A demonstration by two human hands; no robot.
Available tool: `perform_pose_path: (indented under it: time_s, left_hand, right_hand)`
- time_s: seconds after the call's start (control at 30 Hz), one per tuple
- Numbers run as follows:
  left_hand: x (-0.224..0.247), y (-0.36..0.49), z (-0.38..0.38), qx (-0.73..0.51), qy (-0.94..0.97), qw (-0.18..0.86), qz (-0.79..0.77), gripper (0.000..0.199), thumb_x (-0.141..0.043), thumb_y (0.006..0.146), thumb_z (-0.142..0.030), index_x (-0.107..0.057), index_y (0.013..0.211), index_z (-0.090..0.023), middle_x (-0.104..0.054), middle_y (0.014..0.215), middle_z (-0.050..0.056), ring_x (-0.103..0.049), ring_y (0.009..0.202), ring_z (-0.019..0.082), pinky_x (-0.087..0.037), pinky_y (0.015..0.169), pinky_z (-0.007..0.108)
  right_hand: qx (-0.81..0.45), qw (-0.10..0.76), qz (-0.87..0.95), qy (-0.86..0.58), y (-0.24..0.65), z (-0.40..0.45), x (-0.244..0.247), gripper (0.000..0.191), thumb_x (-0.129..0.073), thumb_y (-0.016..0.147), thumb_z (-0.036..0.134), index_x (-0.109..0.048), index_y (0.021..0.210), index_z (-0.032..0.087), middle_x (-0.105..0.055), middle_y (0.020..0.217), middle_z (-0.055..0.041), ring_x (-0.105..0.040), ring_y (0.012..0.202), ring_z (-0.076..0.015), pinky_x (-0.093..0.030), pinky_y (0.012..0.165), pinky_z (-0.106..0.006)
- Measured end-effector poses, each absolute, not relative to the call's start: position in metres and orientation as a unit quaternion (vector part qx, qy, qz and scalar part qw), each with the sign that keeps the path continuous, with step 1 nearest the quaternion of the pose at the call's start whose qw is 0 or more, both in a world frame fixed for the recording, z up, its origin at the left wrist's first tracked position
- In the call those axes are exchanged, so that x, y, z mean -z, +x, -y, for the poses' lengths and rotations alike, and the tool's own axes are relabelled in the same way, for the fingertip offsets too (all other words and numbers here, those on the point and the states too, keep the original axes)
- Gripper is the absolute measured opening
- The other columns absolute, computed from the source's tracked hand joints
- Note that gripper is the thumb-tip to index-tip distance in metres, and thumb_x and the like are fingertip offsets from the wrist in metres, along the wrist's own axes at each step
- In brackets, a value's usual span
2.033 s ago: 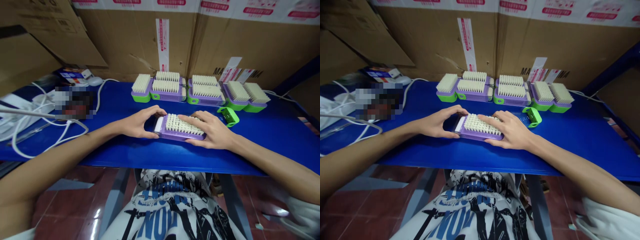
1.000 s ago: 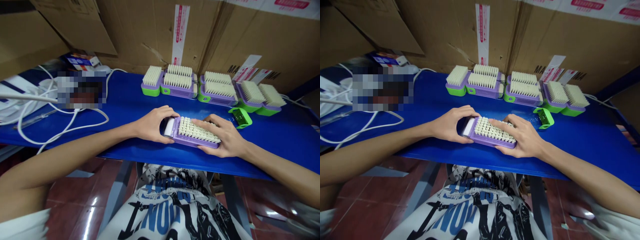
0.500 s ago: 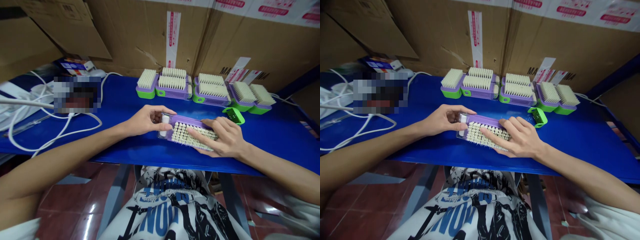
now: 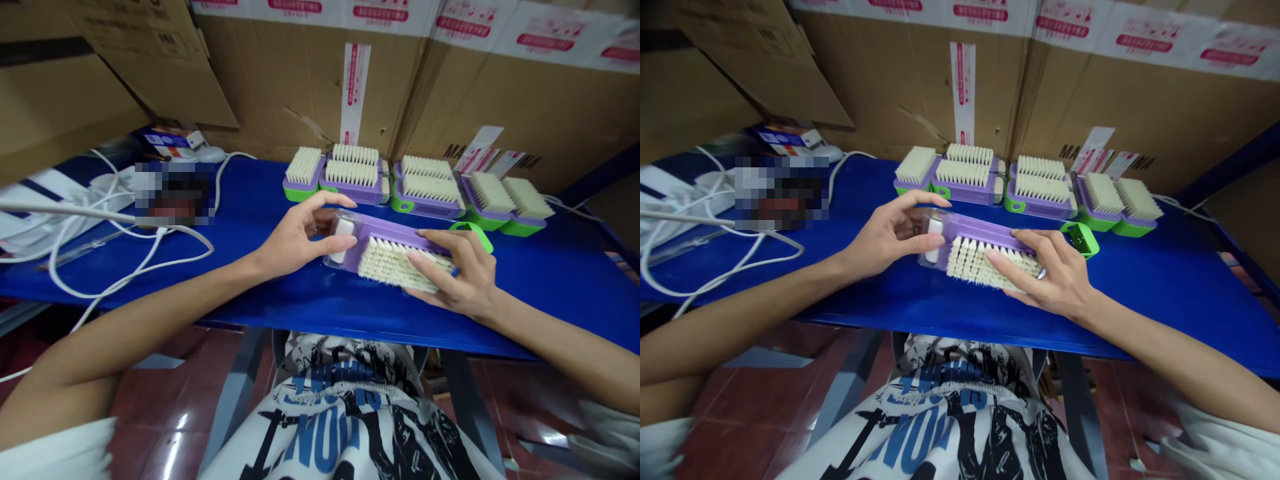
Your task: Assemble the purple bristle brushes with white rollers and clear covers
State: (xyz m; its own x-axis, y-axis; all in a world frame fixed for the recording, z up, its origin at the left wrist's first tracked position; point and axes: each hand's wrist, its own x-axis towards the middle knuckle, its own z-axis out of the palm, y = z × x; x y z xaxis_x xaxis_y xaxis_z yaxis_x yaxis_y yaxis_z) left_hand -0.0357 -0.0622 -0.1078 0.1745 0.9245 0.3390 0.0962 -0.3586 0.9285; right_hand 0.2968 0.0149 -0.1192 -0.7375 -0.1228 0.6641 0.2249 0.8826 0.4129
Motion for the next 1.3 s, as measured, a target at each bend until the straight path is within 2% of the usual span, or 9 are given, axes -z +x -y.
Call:
perform_pose_path:
  time_s: [0.17,0.43,0.53,0.73,0.83,0.97,1.03,1.13,1.3]
  left_hand:
    - [0.105,-0.04,0.06,-0.547,0.657,0.356,-0.378,0.061,-0.098,0.094,-0.043,-0.066,0.14,-0.02,-0.083,0.108,0.006,-0.077,0.09,0.016,-0.062,0.081,0.026]
    - [0.052,-0.001,0.043,-0.541,0.75,0.14,-0.354,0.077,-0.105,0.085,-0.048,-0.064,0.144,-0.024,-0.082,0.122,0.007,-0.082,0.112,0.026,-0.069,0.101,0.04]
    - [0.057,0.028,0.033,-0.534,0.767,0.035,-0.353,0.064,-0.095,0.093,-0.037,-0.061,0.145,-0.025,-0.079,0.127,0.007,-0.08,0.108,0.024,-0.068,0.102,0.043]
    - [0.09,0.058,0.018,-0.541,0.765,0.0,-0.35,0.059,-0.08,0.1,-0.028,-0.05,0.151,-0.027,-0.062,0.145,0.012,-0.076,0.103,0.021,-0.071,0.094,0.041]
    - [0.091,0.049,0.015,-0.532,0.78,0.018,-0.328,0.066,-0.08,0.102,-0.032,-0.046,0.158,-0.03,-0.057,0.155,0.014,-0.075,0.12,0.025,-0.072,0.103,0.045]
    - [0.091,0.012,0.019,-0.459,0.824,0.05,-0.33,0.081,-0.091,0.096,-0.05,-0.051,0.163,-0.025,-0.068,0.155,0.017,-0.072,0.141,0.034,-0.066,0.119,0.053]
    - [0.093,-0.009,0.023,-0.399,0.838,0.062,-0.367,0.073,-0.089,0.097,-0.065,-0.067,0.149,-0.02,-0.079,0.142,0.016,-0.079,0.13,0.033,-0.066,0.116,0.051]
    - [0.097,-0.027,0.03,-0.353,0.833,0.073,-0.421,0.082,-0.081,0.096,-0.085,-0.08,0.142,-0.017,-0.088,0.128,0.014,-0.085,0.11,0.03,-0.067,0.103,0.043]
    - [0.093,-0.018,0.039,-0.328,0.811,0.061,-0.481,0.073,-0.083,0.095,-0.085,-0.089,0.136,-0.025,-0.092,0.103,0.007,-0.083,0.083,0.024,-0.054,0.075,0.033]
  right_hand:
    - [0.213,0.352,0.911,-0.03,0.283,-0.009,0.12,0.107,-0.089,0.097,0.057,-0.038,0.186,0.024,-0.072,0.147,-0.0287,-0.075,0.109,-0.0416,-0.069,0.077,-0.054]
    - [-0.134,0.399,0.902,-0.09,0.281,-0.002,0.084,0.092,-0.075,0.111,0.041,-0.025,0.189,0.046,-0.063,0.162,-0.0157,-0.08,0.11,-0.0279,-0.07,0.066,-0.034]
    - [-0.235,0.405,0.87,-0.153,0.277,-0.005,0.066,0.085,-0.079,0.111,0.049,-0.035,0.184,0.049,-0.061,0.163,-0.0119,-0.082,0.098,-0.0225,-0.07,0.063,-0.03]
    - [-0.282,0.36,0.852,-0.253,0.274,-0.021,0.066,0.091,-0.097,0.093,0.063,-0.061,0.169,0.029,-0.078,0.145,-0.0152,-0.084,0.1,-0.0267,-0.074,0.077,-0.038]
    - [-0.322,0.359,0.84,-0.248,0.276,-0.027,0.076,0.065,-0.095,0.095,0.063,-0.078,0.144,0.023,-0.086,0.124,-0.0107,-0.085,0.101,-0.0263,-0.074,0.089,-0.04]
    - [-0.404,0.395,0.793,-0.228,0.279,-0.039,0.093,0.056,-0.094,0.095,0.067,-0.079,0.129,0.025,-0.086,0.115,-0.0063,-0.085,0.09,-0.0223,-0.073,0.082,-0.037]
    - [-0.444,0.372,0.789,-0.204,0.28,-0.046,0.1,0.055,-0.087,0.099,0.072,-0.077,0.126,0.025,-0.086,0.11,-0.0057,-0.085,0.087,-0.0233,-0.074,0.08,-0.04]
    - [-0.352,0.346,0.849,-0.189,0.28,-0.049,0.102,0.047,-0.08,0.106,0.065,-0.079,0.131,0.025,-0.087,0.131,-0.0109,-0.086,0.116,-0.03,-0.073,0.101,-0.049]
    - [-0.179,0.385,0.898,-0.113,0.272,-0.04,0.1,0.055,-0.08,0.107,0.032,-0.069,0.161,0.029,-0.083,0.147,-0.0121,-0.083,0.126,-0.0274,-0.071,0.106,-0.046]
